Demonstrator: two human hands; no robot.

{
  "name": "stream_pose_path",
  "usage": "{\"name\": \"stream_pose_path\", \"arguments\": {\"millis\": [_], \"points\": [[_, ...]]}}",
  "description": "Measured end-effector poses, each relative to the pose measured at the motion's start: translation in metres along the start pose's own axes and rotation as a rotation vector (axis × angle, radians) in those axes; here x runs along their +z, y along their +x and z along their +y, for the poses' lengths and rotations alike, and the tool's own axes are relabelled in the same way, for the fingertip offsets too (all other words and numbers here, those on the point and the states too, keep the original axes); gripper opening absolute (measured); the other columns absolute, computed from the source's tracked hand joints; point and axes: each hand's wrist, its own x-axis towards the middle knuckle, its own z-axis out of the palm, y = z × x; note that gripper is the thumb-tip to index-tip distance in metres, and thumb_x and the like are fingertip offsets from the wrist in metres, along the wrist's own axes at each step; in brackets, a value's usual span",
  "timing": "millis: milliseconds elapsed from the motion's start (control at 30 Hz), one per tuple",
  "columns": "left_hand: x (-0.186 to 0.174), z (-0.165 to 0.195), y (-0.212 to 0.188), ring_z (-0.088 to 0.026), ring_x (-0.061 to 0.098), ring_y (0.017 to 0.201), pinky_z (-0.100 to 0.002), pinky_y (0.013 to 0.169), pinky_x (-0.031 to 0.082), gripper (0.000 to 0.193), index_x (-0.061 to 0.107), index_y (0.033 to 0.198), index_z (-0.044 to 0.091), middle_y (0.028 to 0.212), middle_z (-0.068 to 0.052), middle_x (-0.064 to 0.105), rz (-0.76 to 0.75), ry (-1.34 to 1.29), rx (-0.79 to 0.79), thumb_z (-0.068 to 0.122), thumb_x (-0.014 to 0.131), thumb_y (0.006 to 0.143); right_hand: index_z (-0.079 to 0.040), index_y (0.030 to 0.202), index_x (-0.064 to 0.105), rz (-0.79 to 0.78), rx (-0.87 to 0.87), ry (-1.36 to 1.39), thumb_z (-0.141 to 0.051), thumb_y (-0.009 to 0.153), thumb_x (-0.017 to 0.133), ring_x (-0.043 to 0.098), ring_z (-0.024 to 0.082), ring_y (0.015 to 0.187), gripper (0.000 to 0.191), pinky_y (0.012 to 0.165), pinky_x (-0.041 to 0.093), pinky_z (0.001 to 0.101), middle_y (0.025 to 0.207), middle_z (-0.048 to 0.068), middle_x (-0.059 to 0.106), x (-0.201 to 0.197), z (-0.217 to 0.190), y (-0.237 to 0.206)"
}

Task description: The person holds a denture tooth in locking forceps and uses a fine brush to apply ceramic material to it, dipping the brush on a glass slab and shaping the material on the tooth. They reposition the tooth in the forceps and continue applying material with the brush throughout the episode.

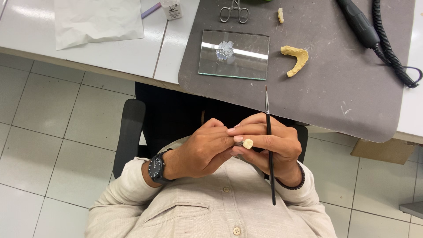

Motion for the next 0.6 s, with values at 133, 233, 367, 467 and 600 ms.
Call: {"name": "stream_pose_path", "arguments": {"millis": [133,233,367,467,600], "points": [[0.0043,-0.0017,-0.0011,-0.020,0.066,0.078,-0.036,0.079,0.049,0.023,0.067,0.118,-0.002,0.093,-0.008,0.072,0.059,-0.009,0.024,0.006,0.075,0.098,-0.007,0.106,0.070,-0.013,-0.010,-0.023,-0.011,0.082,0.086,0.076,0.028,0.099,0.029,0.080,0.065,0.0339,0.103,0.012,0.077,0.0003,-0.0015,0.0010],[0.0060,-0.0029,-0.0023,-0.022,0.067,0.082,-0.037,0.082,0.053,0.026,0.068,0.118,-0.003,0.096,-0.009,0.072,0.097,0.020,0.040,0.005,0.078,0.096,-0.007,0.103,0.070,-0.051,0.042,-0.019,-0.005,0.083,0.082,0.076,0.027,0.100,0.023,0.084,0.065,0.0348,0.105,0.012,0.077,0.0003,-0.0030,0.0025],[0.0073,-0.0027,-0.0048,-0.025,0.072,0.090,-0.037,0.084,0.060,0.032,0.067,0.122,-0.004,0.099,-0.012,0.072,0.106,-0.017,0.015,0.006,0.080,0.094,-0.005,0.102,0.069,-0.073,0.047,-0.007,-0.001,0.081,0.078,0.075,0.029,0.101,0.023,0.086,0.064,0.0361,0.105,0.011,0.077,-0.0004,-0.0051,0.0040],[0.0076,-0.0043,-0.0058,-0.028,0.073,0.093,-0.036,0.081,0.062,0.032,0.067,0.120,-0.004,0.100,-0.013,0.072,0.101,-0.025,0.023,0.007,0.081,0.093,-0.004,0.102,0.070,-0.090,0.040,-0.010,0.000,0.079,0.077,0.075,0.029,0.100,0.024,0.084,0.064,0.0369,0.105,0.011,0.077,-0.0012,-0.0046,0.0039],[0.0077,-0.0078,-0.0065,-0.029,0.073,0.094,-0.037,0.081,0.061,0.029,0.068,0.117,-0.003,0.101,-0.013,0.071,0.107,-0.050,0.051,0.009,0.081,0.093,-0.006,0.101,0.070,-0.089,0.008,0.025,-0.001,0.078,0.077,0.075,0.029,0.098,0.024,0.082,0.064,0.0367,0.105,0.011,0.077,0.0007,0.0003,0.0035]]}}
